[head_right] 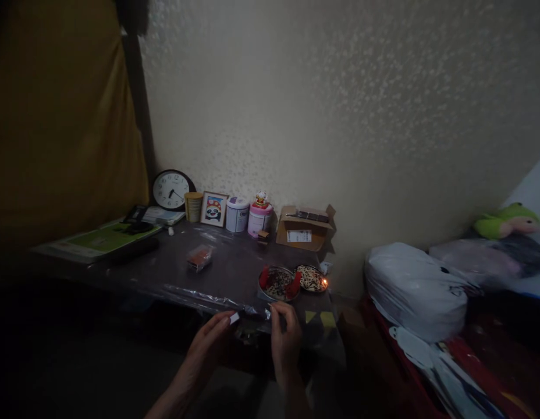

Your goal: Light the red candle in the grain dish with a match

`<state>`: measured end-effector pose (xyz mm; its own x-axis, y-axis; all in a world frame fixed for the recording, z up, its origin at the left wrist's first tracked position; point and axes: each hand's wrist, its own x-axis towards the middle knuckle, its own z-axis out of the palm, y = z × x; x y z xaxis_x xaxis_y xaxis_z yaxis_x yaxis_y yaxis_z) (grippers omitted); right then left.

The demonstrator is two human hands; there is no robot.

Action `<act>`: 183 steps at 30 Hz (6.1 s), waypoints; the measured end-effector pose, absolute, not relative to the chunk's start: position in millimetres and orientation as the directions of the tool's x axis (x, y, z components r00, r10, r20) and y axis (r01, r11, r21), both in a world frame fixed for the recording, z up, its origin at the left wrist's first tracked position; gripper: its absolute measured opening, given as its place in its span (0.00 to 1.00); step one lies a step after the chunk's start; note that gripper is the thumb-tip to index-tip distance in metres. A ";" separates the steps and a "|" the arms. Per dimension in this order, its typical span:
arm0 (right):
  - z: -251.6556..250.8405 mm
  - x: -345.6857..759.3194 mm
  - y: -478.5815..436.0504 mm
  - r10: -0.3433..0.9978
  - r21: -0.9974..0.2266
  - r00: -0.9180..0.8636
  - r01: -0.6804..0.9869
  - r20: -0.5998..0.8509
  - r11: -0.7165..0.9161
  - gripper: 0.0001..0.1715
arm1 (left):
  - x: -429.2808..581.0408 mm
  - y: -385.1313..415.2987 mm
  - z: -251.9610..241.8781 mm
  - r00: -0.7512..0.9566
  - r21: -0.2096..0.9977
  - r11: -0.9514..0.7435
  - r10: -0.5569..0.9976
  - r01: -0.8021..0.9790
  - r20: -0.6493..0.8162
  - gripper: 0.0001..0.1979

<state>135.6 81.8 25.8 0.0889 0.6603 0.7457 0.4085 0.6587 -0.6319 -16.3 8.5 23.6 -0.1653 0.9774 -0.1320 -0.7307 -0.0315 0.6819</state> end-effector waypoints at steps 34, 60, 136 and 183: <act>33.8 136.6 74.5 0.718 -0.710 0.134 0.352 0.683 0.610 0.09 | -16.6 7.8 24.3 -0.214 0.724 -0.081 0.972 -0.685 -0.094 0.11; 28.9 131.5 73.2 0.696 -0.634 0.029 0.440 0.718 0.636 0.09 | -17.1 5.3 22.0 -0.182 0.709 -0.099 0.982 -0.698 -0.042 0.10; 71.9 120.3 134.2 0.785 -0.815 0.223 0.170 0.579 0.553 0.15 | -20.9 16.0 19.4 -0.221 0.690 -0.056 0.963 -0.722 -0.153 0.14; 60.2 106.8 156.8 0.804 -0.830 0.225 0.246 0.551 0.500 0.16 | -20.7 14.2 23.5 -0.177 0.689 -0.031 0.974 -0.725 -0.142 0.14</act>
<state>106.8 156.8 60.2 0.2255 0.8037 0.5507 0.2459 0.5000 -0.8304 -20.7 14.2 23.5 -0.1770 0.9739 -0.1418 -0.7245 -0.0314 0.6885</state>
